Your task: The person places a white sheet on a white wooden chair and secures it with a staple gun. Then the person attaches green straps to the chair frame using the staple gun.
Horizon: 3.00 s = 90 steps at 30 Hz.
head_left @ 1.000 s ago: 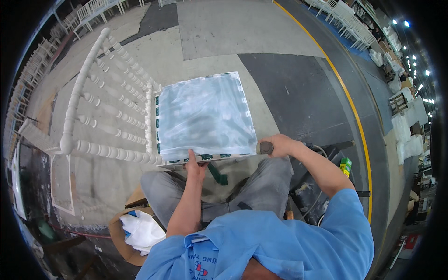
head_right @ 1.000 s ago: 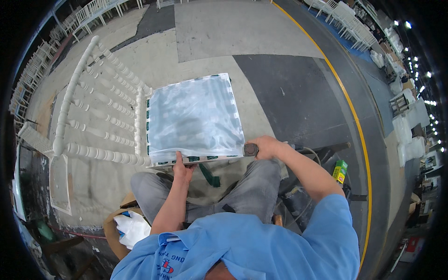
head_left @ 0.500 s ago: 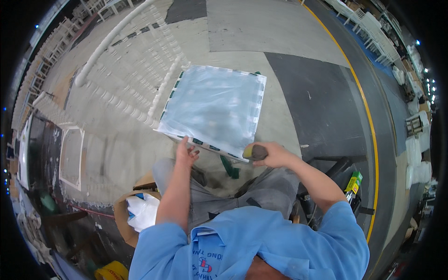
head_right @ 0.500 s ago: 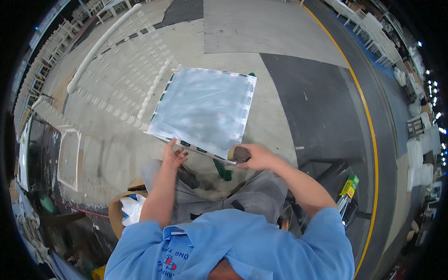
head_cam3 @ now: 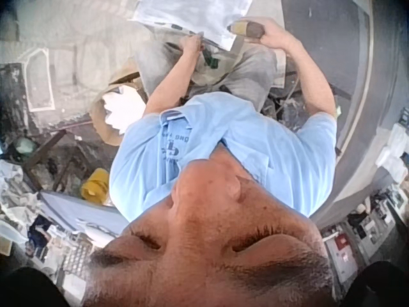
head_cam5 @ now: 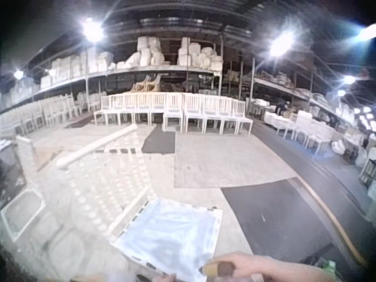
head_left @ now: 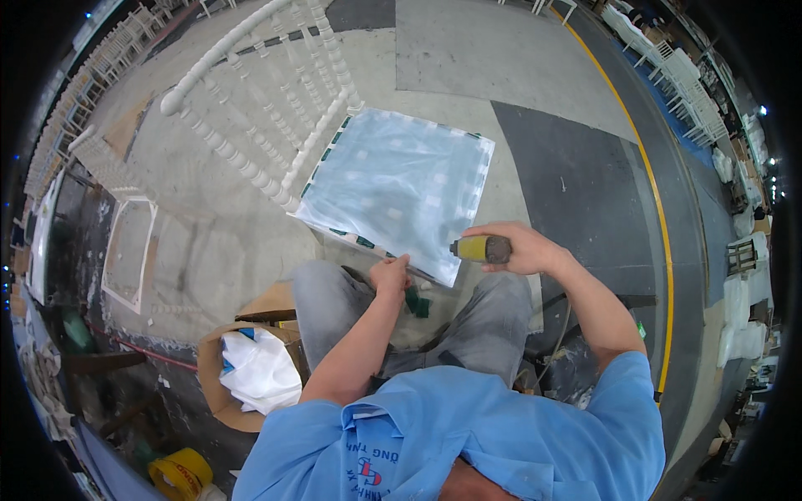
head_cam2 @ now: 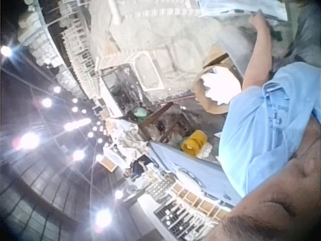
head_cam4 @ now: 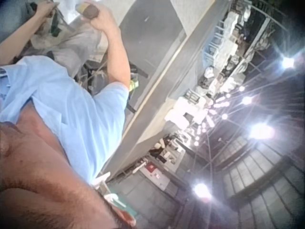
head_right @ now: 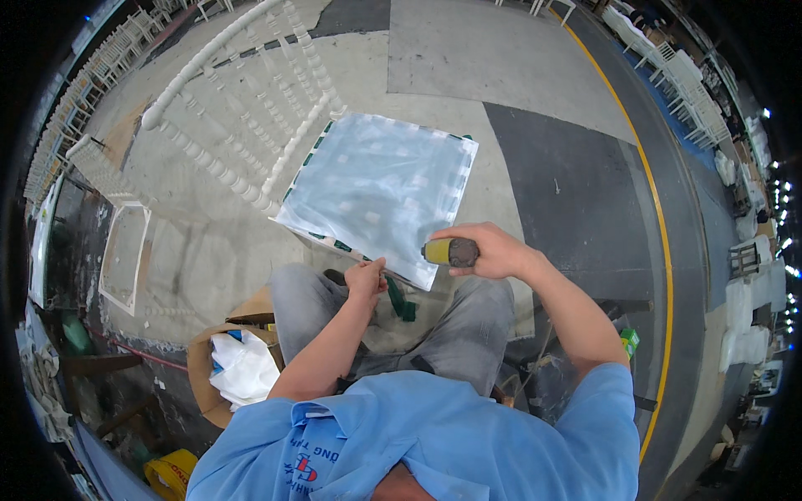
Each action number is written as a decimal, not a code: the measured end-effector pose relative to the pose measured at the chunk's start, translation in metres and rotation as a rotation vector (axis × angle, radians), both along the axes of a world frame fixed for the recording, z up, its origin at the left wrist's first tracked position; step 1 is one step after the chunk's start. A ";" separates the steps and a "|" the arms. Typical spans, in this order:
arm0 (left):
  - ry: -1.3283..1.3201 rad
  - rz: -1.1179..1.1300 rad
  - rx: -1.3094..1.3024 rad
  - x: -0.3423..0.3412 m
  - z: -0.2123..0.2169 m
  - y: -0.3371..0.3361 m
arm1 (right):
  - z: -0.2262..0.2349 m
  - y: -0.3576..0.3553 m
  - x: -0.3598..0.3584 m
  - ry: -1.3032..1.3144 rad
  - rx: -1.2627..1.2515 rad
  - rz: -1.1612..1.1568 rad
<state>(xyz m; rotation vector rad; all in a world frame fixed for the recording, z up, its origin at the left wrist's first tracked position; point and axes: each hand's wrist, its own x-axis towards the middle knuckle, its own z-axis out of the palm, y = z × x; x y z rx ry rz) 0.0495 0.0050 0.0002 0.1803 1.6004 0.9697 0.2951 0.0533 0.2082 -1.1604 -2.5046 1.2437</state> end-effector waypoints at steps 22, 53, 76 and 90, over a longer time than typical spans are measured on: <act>0.016 0.027 0.097 -0.005 -0.027 -0.015 | -0.075 0.071 -0.118 -0.525 0.061 0.685; 0.253 0.148 0.187 -0.071 -0.028 0.016 | -0.082 0.053 -0.122 -0.560 0.084 0.610; 0.224 0.171 0.145 -0.072 -0.029 0.019 | -0.080 0.099 -0.210 -0.538 -0.014 0.712; 0.271 0.149 0.134 -0.068 -0.029 0.019 | -0.099 0.110 -0.207 -0.547 0.033 0.746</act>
